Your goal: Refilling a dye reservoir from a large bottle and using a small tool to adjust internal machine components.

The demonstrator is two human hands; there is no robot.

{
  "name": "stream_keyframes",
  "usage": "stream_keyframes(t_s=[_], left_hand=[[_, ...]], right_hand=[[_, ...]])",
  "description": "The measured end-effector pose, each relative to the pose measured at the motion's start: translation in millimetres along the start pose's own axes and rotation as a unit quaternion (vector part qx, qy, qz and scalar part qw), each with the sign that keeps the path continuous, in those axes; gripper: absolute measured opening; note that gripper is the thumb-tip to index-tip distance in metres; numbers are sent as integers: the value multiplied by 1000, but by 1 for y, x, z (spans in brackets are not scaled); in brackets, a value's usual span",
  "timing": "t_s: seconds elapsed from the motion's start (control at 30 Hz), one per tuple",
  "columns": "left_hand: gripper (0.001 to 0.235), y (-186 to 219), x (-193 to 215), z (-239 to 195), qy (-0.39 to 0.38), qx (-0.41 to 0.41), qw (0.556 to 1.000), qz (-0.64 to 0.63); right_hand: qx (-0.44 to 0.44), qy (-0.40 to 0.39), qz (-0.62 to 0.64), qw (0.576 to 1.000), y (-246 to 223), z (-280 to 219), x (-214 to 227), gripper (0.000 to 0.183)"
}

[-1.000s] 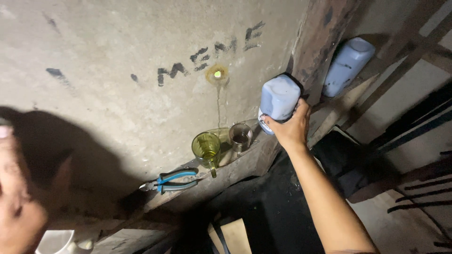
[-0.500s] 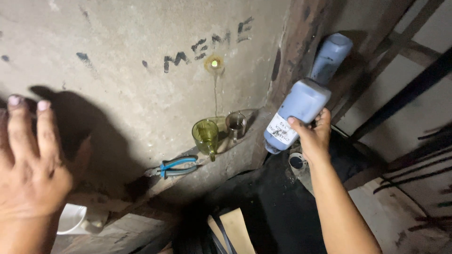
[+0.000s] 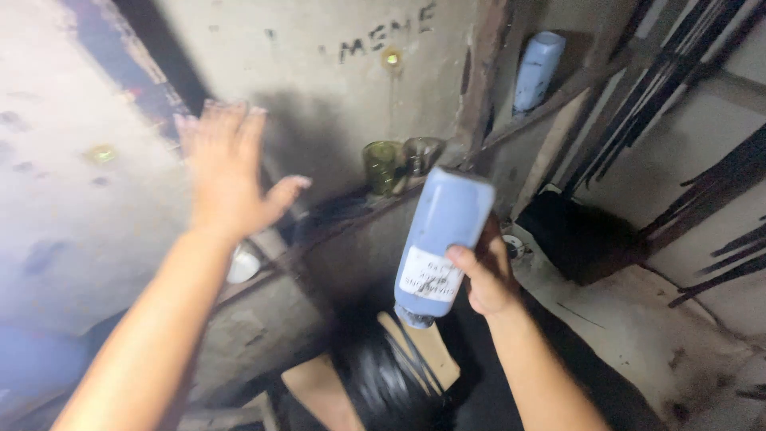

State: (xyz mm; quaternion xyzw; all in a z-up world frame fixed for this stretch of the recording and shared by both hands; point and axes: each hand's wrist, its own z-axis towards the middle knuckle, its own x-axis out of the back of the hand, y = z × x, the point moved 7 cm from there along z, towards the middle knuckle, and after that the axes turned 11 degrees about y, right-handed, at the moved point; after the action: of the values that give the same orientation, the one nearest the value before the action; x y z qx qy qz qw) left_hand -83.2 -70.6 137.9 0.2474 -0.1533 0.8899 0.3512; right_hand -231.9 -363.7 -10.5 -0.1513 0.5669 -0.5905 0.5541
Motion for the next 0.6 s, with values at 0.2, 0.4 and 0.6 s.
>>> stream_keyframes(t_s=[0.2,0.4,0.6], left_hand=[[117,80,81,-83,-97,209,890,-393],[145,85,188,-165,-150,410,775,-456],[102,37,295,-213,15,512,720,-468]], right_hand=[[-6,-61,-7,998,-8,-95,-91,76],[-65,-202,9,977,-12,-162,-202,78],[-43,-273,62,959,-19,-227,-305,95]])
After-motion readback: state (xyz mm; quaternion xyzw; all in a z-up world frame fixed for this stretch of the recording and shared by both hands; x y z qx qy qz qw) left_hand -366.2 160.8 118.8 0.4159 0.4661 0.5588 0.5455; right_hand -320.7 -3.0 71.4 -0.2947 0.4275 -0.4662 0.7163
